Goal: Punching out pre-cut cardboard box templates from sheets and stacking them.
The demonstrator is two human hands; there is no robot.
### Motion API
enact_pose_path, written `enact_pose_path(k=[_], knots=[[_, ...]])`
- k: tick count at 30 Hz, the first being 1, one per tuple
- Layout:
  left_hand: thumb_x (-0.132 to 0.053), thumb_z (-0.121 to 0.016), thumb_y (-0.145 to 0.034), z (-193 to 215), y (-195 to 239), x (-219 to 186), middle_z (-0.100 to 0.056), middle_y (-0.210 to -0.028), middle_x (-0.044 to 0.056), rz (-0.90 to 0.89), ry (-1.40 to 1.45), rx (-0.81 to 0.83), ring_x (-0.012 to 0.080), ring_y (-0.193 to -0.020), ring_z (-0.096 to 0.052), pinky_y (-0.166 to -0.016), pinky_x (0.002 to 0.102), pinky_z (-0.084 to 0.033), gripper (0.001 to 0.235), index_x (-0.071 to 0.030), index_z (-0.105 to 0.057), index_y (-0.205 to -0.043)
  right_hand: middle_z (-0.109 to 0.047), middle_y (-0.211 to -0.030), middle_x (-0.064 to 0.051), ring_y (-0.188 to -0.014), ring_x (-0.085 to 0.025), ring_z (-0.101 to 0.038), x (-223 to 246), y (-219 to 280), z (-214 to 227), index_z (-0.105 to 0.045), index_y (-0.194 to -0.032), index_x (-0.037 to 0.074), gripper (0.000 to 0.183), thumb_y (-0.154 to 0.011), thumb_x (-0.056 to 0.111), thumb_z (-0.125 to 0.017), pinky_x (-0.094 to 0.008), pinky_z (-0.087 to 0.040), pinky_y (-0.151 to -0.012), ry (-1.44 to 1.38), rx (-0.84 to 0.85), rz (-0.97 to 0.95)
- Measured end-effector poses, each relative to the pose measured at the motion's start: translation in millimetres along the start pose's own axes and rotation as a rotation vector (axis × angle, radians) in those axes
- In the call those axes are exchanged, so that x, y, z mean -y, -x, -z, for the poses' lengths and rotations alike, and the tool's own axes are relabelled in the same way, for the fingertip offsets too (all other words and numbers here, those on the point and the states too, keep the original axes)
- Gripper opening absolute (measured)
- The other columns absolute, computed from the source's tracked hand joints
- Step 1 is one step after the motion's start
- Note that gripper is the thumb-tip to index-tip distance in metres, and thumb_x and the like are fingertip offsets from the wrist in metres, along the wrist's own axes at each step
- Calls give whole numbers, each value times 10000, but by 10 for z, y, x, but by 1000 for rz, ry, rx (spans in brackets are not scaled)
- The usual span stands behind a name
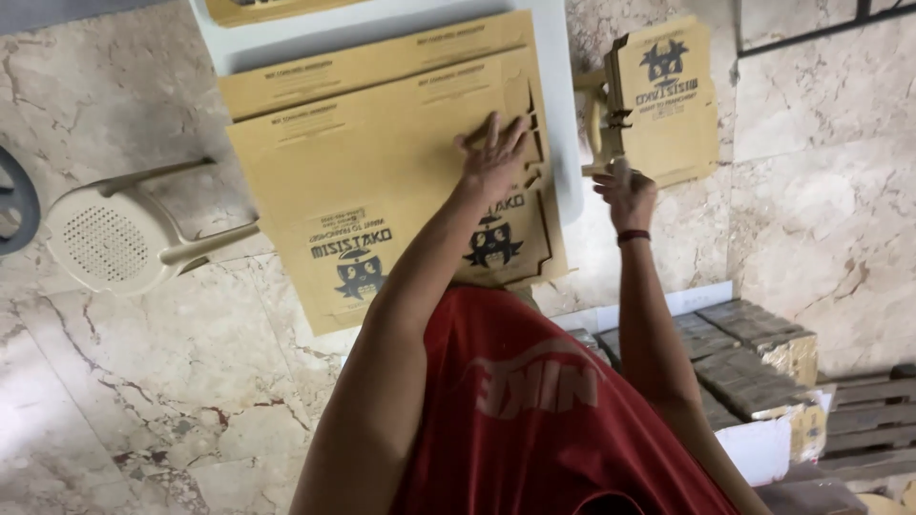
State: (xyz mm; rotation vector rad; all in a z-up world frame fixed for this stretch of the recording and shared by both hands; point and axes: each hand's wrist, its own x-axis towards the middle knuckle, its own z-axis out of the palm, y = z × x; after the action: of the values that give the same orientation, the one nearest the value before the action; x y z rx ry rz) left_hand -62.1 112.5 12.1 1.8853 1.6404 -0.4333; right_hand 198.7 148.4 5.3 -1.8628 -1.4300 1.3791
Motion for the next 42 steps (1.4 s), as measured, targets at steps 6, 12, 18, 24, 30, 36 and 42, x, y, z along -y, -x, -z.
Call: enact_pose_path(k=[6, 12, 18, 24, 30, 36, 42], knots=[[-315, -654, -976, -409, 388, 526, -75, -1733, 42, -67, 425, -119, 409, -1581, -34, -1183, 767, -199, 655, -253, -448, -1594, -691, -1264, -240, -1077, -354, -705, -716, 1321, 33, -598, -1386, -51, 630, -1187, 514, -402, -426, -571, -904, 82, -155, 45], [-446, -673, -981, -1445, 1856, 1498, -131, -1690, 210, -174, 387, -399, 445, -1560, -71, -1264, 576, -101, 750, -77, -397, -1573, -770, -1073, -116, -822, -183, -740, -1540, 2461, -1005, -715, -1220, 38, 581, -1065, 528, -443, -251, -471, -640, -80, -138, -302], [-276, -754, -861, -1980, 2908, 1917, -243, -1688, 103, -135, 224, -253, 438, -1551, -132, -1141, 772, -169, 887, -318, -285, -1612, -683, -1326, -158, -995, -359, -726, -729, 3351, -2638, -608, -1341, 110, 454, -940, 321, -647, -430, -613, -758, -655, 40, -628], [-522, -759, -890, -2110, 2793, 1892, -97, -1692, 164, -102, 77, -279, 469, -1541, -86, -1170, 786, -88, 859, -224, -365, -1593, -626, -723, -143, -723, -276, -684, -629, 3512, -3584, -531, -737, 56, 274, -906, 41, -746, -485, -664, -707, -967, -70, -493], [-598, -853, -847, -2049, 2385, 1595, 127, -1666, 154, -166, -38, -331, 432, -1531, 75, -1186, 798, -69, 1049, -281, -267, -1657, -628, -758, -153, -772, -286, -705, -378, 3515, -3485, -497, -808, 68, 311, -854, 2, -797, -520, -711, -799, -859, -137, -569], [-692, -835, -895, -1687, 2321, 1124, 236, -1626, 182, -94, -105, -69, 564, -1485, 138, -1111, 896, -145, 1220, -202, -59, -1698, -675, -765, -194, -731, -318, -760, -414, 3475, -3404, -479, -799, 77, 330, -848, -11, -793, -458, -708, -659, -716, -186, -619], [-752, -931, -776, -1781, 2293, 923, 249, -1630, 224, 56, -113, -63, 641, -1419, 214, -1036, 926, -193, 1449, -189, 47, -1685, -644, -745, -153, -667, -285, -719, -581, 3358, -3534, -501, -793, 74, 313, -859, -36, -786, -404, -695, -596, -682, -255, -703]])
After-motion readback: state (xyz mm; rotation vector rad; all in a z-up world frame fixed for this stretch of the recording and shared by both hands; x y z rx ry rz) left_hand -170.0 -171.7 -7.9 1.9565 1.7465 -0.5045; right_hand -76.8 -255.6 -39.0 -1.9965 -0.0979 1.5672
